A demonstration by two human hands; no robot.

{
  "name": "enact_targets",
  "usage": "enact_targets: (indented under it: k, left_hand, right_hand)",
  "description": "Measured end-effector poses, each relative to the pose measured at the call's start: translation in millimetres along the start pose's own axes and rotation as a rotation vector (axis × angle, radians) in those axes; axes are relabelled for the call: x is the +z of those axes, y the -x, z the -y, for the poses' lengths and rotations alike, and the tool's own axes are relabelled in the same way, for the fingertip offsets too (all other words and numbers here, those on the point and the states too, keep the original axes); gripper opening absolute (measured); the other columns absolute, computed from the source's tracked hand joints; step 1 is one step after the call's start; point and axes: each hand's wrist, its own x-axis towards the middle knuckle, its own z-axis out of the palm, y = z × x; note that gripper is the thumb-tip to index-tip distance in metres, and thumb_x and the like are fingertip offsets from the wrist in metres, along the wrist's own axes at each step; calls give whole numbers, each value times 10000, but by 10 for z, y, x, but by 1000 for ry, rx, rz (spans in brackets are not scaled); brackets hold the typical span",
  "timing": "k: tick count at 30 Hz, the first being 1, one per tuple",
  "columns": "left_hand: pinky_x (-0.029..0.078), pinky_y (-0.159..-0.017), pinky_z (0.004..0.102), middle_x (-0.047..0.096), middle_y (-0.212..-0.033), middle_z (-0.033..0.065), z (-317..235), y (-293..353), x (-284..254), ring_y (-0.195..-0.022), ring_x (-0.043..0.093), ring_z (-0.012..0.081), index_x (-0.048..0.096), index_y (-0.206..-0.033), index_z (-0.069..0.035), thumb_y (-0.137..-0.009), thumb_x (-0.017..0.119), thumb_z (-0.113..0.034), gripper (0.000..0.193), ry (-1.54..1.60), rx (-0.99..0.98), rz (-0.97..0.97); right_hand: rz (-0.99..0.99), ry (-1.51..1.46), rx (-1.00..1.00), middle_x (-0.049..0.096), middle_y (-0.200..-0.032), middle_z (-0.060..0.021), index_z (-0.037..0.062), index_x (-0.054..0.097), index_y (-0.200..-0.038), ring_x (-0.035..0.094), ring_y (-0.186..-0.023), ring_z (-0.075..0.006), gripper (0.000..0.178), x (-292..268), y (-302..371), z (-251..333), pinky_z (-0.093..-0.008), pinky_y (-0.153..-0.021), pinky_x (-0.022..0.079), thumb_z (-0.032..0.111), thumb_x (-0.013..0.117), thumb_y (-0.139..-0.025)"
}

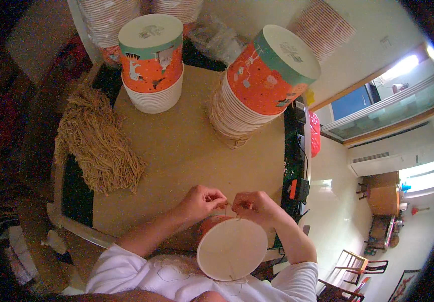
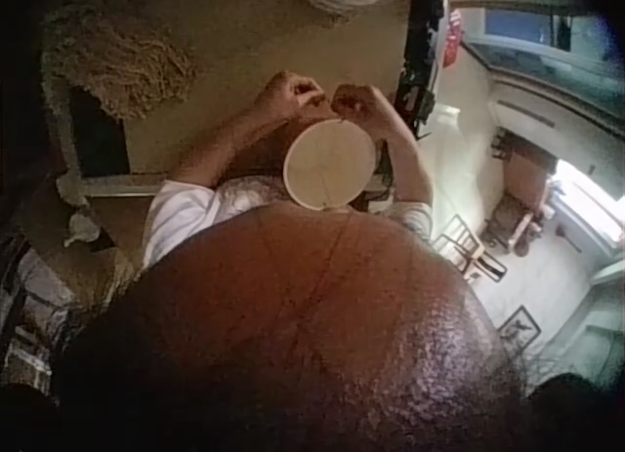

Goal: Manually attaching string handles to printed paper buckets.

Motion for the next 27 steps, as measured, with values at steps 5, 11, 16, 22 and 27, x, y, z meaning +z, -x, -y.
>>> enact_targets:
  k: [5,11,16,22,27]
  left_hand:
    - [484,-654,234,646,-749,45,145,-74,8,-694,591,88,634,-831,14,-839,596,-113,133,299,-144,46]
    - [464,-676,240,626,-773,16,188,-78,41,-729,559,74,616,-823,-2,-819,625,-110,109,286,-92,213]
    - [464,-684,247,627,-771,23,39,-76,46,-730,559,78,617,-820,-9,-798,630,-74,70,143,-122,184]
    - [465,-678,248,622,-756,26,128,-75,34,-715,559,84,604,-817,-10,-805,602,-60,51,204,-63,147]
    - [464,-642,245,616,-752,27,145,-94,16,-689,561,89,579,-806,-16,-804,593,-55,41,353,-162,182]
  right_hand:
    - [-39,-43,23,609,-741,-28,16,603,-860,544,-682,-91,118,23,5,-147,-246,-612,447,124,604,-812]
    - [-62,-93,125,606,-715,-31,7,611,-852,549,-661,-86,95,56,18,-88,-229,-610,454,96,596,-819]
    - [-100,-215,191,601,-724,-21,16,609,-880,531,-663,-83,121,69,12,-106,-233,-600,442,131,584,-852]
    - [-84,-41,7,606,-698,-29,3,620,-847,572,-675,-88,69,67,12,-125,-231,-623,469,59,606,-808]
    - [-108,-192,84,615,-765,-38,-15,606,-860,577,-725,-91,66,33,-3,-141,-226,-655,472,31,573,-826]
